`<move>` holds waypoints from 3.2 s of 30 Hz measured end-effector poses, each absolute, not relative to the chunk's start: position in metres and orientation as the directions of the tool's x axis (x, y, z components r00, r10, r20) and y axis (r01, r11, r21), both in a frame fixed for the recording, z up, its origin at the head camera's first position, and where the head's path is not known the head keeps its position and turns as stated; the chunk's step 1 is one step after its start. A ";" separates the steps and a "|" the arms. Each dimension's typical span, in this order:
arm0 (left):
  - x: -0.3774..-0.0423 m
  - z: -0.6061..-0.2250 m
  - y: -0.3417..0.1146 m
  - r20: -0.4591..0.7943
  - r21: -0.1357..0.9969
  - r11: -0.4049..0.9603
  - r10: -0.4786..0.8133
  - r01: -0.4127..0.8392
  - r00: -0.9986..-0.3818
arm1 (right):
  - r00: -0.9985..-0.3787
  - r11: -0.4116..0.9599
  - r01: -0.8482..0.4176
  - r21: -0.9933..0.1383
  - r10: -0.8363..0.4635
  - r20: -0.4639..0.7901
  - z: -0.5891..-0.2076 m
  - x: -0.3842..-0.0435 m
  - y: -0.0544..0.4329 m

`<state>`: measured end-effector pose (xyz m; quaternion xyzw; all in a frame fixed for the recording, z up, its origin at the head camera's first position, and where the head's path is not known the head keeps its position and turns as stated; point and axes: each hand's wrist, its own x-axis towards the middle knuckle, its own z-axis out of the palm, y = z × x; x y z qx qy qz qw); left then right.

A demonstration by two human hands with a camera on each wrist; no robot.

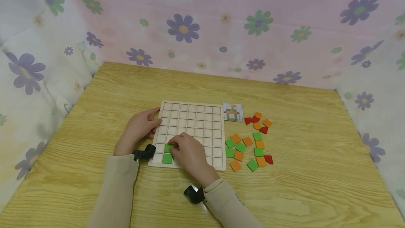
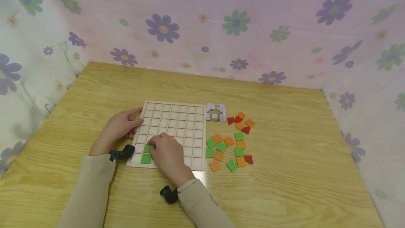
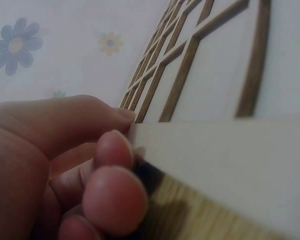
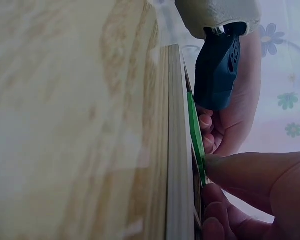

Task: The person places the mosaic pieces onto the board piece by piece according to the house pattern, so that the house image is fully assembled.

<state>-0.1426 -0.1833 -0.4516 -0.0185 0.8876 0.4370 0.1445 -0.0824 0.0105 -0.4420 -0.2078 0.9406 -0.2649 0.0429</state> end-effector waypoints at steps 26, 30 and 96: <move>-0.141 -0.449 -0.182 -0.299 0.774 0.604 0.082 -0.191 -0.951 | -0.817 0.686 -0.367 -0.629 -0.561 -0.134 -0.424 -0.112 0.067; -0.140 -0.449 -0.182 -0.299 0.771 0.609 0.089 -0.186 -0.950 | -0.838 0.701 -0.334 -0.630 -0.527 -0.142 -0.423 -0.117 0.078; -0.143 -0.452 -0.185 -0.289 0.786 0.591 0.095 -0.180 -0.953 | -0.943 0.817 -0.006 -0.577 -0.196 -0.268 -0.419 -0.133 0.252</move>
